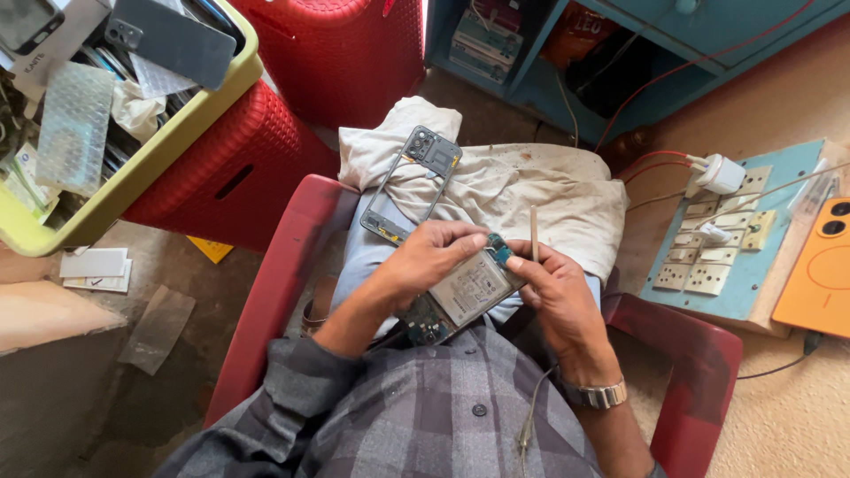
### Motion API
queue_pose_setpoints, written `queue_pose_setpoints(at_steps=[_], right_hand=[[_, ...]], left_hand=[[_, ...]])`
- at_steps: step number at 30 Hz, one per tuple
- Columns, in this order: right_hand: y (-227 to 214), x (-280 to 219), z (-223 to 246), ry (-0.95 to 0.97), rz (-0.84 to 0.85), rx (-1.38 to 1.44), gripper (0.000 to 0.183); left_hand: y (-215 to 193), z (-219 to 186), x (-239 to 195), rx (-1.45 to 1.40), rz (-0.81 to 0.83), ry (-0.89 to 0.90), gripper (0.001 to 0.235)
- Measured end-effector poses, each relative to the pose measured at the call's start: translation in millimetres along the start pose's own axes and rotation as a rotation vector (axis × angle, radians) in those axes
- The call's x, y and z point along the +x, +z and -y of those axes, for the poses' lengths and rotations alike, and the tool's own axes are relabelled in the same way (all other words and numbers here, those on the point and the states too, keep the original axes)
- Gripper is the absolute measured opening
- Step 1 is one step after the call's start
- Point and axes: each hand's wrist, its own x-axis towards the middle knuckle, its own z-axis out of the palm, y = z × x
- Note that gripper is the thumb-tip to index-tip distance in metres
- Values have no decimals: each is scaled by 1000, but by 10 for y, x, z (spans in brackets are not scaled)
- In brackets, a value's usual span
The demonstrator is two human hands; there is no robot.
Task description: The person disassembles a mobile phone, uses a tool to pry off the internal components, and brushes the circuit board with a toothbrush.
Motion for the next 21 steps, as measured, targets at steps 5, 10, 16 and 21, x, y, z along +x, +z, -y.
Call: queue_pose_setpoints(at_steps=[5, 10, 16, 21], right_hand=[[-131, 43, 33, 27, -51, 150, 26], [-206, 47, 63, 28, -37, 237, 26], [-160, 29, 127, 9, -31, 88, 24], [-234, 87, 44, -42, -28, -8, 18]], left_hand=[[-218, -262, -87, 216, 79, 91, 39], [-391, -184, -131, 49, 121, 55, 45], [-466, -279, -185, 53, 131, 82, 46], [-408, -460, -244, 64, 115, 111, 50]])
